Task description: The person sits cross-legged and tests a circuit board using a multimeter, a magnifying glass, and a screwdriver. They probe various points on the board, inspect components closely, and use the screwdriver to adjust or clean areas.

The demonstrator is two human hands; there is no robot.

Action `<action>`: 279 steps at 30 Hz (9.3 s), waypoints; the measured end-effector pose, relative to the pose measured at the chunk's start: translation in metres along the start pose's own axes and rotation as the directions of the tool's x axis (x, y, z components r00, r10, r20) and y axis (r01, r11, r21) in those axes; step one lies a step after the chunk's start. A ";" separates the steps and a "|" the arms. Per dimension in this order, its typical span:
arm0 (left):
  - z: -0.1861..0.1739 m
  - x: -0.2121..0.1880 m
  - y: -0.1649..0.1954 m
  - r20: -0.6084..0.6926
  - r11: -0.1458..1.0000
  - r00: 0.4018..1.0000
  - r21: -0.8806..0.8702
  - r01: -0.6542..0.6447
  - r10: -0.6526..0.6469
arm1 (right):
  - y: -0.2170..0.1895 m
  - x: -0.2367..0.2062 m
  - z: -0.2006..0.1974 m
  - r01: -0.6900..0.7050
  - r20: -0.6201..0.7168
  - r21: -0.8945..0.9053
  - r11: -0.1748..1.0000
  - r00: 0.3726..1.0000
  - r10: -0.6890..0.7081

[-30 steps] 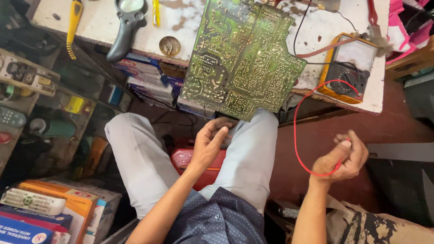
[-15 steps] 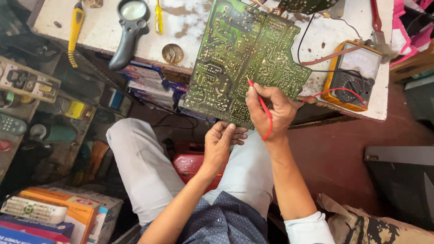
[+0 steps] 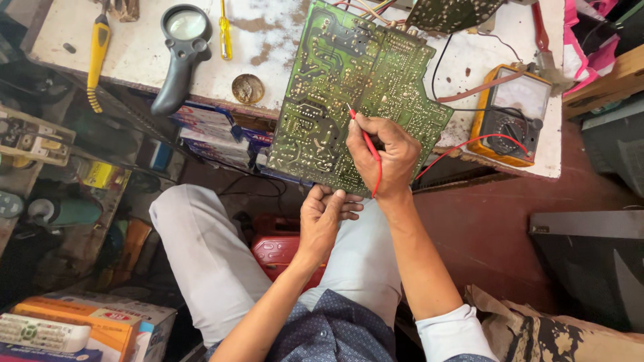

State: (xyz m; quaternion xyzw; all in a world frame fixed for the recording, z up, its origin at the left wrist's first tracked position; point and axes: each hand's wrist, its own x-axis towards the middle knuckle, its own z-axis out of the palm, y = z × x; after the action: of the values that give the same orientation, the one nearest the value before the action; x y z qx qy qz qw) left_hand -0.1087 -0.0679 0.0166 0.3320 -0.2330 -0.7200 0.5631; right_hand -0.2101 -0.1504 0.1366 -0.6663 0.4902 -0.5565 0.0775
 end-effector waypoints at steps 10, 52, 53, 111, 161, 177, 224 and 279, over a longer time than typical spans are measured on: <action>-0.004 0.001 -0.003 -0.013 1.000 1.000 0.006 -0.011 0.011 | -0.001 0.002 -0.001 0.093 0.002 -0.051 0.994 0.996 -0.093; 0.001 -0.001 0.003 -0.020 1.000 1.000 0.016 -0.004 0.004 | -0.002 -0.004 -0.003 0.007 0.010 -0.037 0.999 1.000 -0.007; 0.001 -0.001 0.003 -0.020 1.000 1.000 0.015 -0.002 0.002 | -0.002 -0.004 -0.004 -0.001 0.016 -0.042 0.999 1.000 0.001; 0.001 -0.002 0.005 0.001 0.999 1.000 0.041 -0.020 0.020 | 0.003 -0.021 -0.023 0.076 -0.024 -0.069 0.995 0.997 -0.078; 0.020 -0.001 0.010 0.033 0.997 0.996 -0.003 -0.080 0.080 | 0.056 -0.044 -0.017 -0.210 0.113 0.188 0.959 0.975 0.192; -0.003 -0.001 -0.013 -0.004 0.996 0.996 0.016 -0.085 0.085 | 0.007 -0.021 -0.019 0.015 0.016 -0.085 0.996 1.000 -0.014; -0.005 -0.002 0.003 -0.042 0.998 0.998 0.060 -0.037 0.040 | -0.004 -0.014 -0.011 -0.053 -0.013 -0.054 0.997 0.999 0.053; 0.002 -0.001 0.005 -0.029 0.998 0.999 0.056 0.017 -0.016 | 0.011 0.005 -0.014 -0.022 -0.171 -0.091 0.996 0.985 0.006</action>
State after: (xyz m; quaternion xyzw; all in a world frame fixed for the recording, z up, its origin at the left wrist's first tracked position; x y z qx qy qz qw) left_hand -0.1065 -0.0687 0.0214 0.3599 -0.2425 -0.7130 0.5508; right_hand -0.2283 -0.1534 0.1382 -0.6156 0.5248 -0.5878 0.0082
